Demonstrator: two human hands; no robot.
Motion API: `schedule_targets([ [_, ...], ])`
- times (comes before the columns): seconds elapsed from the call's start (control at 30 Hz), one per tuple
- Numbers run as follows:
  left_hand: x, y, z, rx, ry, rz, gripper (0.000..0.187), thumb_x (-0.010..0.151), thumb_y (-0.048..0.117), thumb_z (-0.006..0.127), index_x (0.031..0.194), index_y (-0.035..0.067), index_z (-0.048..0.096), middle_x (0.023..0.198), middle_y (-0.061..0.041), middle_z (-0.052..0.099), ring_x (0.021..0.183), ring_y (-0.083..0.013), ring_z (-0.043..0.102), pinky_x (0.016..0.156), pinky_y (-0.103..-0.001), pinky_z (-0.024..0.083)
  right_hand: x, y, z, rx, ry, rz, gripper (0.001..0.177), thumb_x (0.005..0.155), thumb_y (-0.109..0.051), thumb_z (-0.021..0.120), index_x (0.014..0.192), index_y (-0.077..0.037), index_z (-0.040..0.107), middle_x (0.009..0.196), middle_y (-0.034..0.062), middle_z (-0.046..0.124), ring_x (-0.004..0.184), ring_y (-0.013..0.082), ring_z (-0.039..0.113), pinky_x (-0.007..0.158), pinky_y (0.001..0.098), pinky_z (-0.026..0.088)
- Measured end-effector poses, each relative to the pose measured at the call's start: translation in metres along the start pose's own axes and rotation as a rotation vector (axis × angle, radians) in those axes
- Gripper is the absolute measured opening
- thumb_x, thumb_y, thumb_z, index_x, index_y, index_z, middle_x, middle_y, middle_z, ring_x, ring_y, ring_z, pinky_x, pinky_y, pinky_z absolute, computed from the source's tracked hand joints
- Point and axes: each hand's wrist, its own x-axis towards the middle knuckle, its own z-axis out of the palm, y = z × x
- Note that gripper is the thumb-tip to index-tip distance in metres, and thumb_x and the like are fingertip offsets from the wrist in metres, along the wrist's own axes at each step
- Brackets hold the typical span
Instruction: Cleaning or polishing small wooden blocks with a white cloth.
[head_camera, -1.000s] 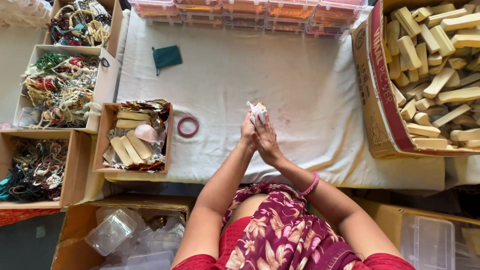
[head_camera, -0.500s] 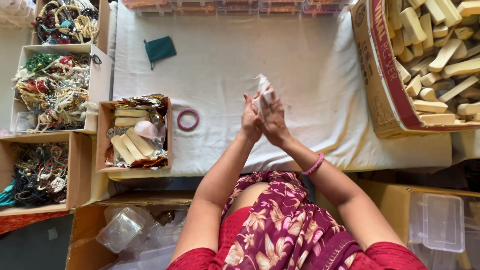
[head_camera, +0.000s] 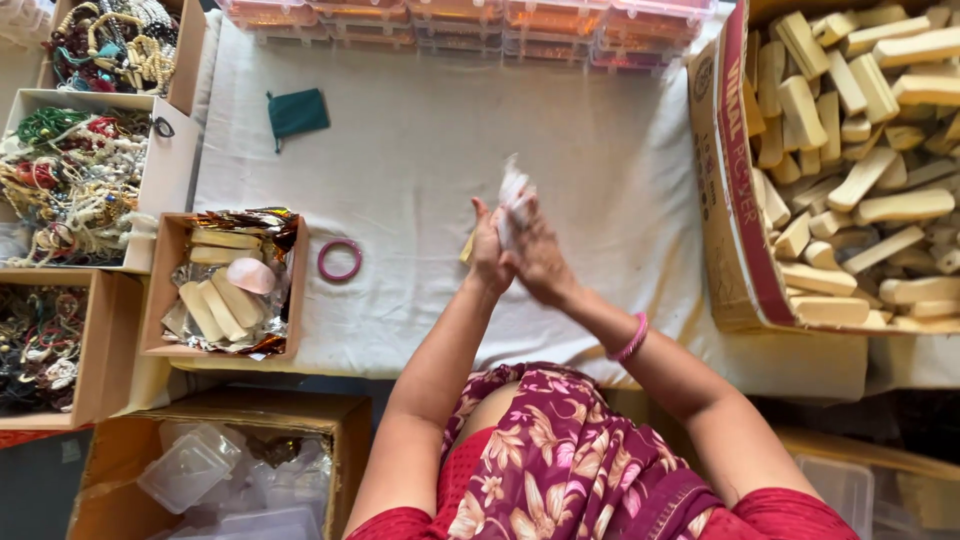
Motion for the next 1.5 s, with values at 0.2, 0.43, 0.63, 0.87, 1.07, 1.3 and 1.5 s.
schedule_targets([
  [0.2, -0.018, 0.009, 0.034, 0.269, 0.131, -0.046, 0.091, 0.095, 0.077, 0.024, 0.153, 0.011, 0.044, 0.14, -0.003, 0.064, 0.126, -0.0153, 0.062, 0.103, -0.031, 0.05, 0.015, 0.036, 0.014, -0.009, 0.055, 0.14, 0.058, 0.108, -0.04, 0.044, 0.159, -0.013, 0.044, 0.154, 0.0213, 0.041, 0.144, 0.0356, 0.033, 0.12, 0.0505, 0.026],
  [0.43, -0.013, 0.01, -0.029, 1.56, 0.379, 0.031, 0.052, 0.101, 0.047, 0.056, 0.143, 0.019, 0.067, 0.121, -0.01, 0.074, 0.113, -0.024, 0.071, 0.094, -0.037, 0.053, 0.043, 0.009, -0.013, 0.52, -0.047, 0.955, 0.034, 0.103, -0.03, 0.061, 0.129, -0.01, 0.068, 0.09, 0.0145, 0.069, 0.077, 0.0275, 0.064, 0.069, 0.0485, 0.051],
  [0.63, -0.016, 0.023, -0.088, 2.251, 0.198, 0.648, 0.052, 0.067, 0.022, 0.082, 0.116, 0.011, 0.066, 0.124, -0.019, 0.065, 0.115, -0.0363, 0.057, 0.092, -0.045, 0.05, -0.01, 0.074, 0.054, 0.103, 0.096, 0.705, 0.033, 0.093, -0.008, 0.06, 0.123, -0.012, 0.074, 0.104, 0.0126, 0.072, 0.094, 0.0291, 0.071, 0.084, 0.0411, 0.055],
  [0.87, 0.011, 0.012, -0.136, 1.417, 0.375, 0.175, 0.056, 0.083, 0.0, 0.068, 0.137, 0.007, 0.059, 0.105, -0.017, 0.065, 0.091, -0.0312, 0.06, 0.078, -0.045, 0.045, -0.01, 0.006, 0.047, -0.04, 0.15, 0.292, 0.044, 0.103, -0.012, 0.048, 0.145, -0.009, 0.059, 0.13, 0.0217, 0.062, 0.121, 0.0386, 0.058, 0.102, 0.0454, 0.045],
  [1.07, 0.004, 0.002, -0.131, 0.143, 0.063, -0.155, 0.027, 0.098, 0.015, 0.054, 0.12, 0.001, 0.06, 0.108, -0.008, 0.068, 0.103, -0.0235, 0.062, 0.088, -0.039, 0.052, 0.028, -0.008, 0.051, -0.152, 0.061, 0.158, 0.072, 0.107, -0.053, 0.032, 0.162, -0.006, 0.03, 0.166, 0.022, 0.028, 0.157, 0.0386, 0.011, 0.122, 0.0571, -0.002],
  [1.3, -0.008, 0.038, -0.064, 0.002, 0.248, 0.04, 0.044, 0.107, 0.034, 0.045, 0.145, 0.012, 0.047, 0.14, -0.008, 0.055, 0.129, -0.0252, 0.055, 0.113, -0.044, 0.044, 0.022, -0.022, 0.073, -0.017, -0.114, 0.124, 0.083, 0.104, -0.066, 0.022, 0.165, -0.009, 0.022, 0.172, 0.0204, 0.018, 0.163, 0.0338, 0.0, 0.126, 0.0565, -0.009],
  [1.5, -0.042, 0.068, -0.011, 0.296, 0.006, 0.113, 0.055, 0.106, 0.028, 0.046, 0.157, 0.008, 0.039, 0.156, -0.003, 0.051, 0.14, -0.0178, 0.054, 0.114, -0.034, 0.047, 0.045, -0.048, 0.075, 0.015, 0.042, 0.173, 0.087, 0.105, -0.066, 0.026, 0.166, -0.005, 0.013, 0.173, 0.023, 0.007, 0.162, 0.0368, -0.003, 0.126, 0.0559, -0.006],
])
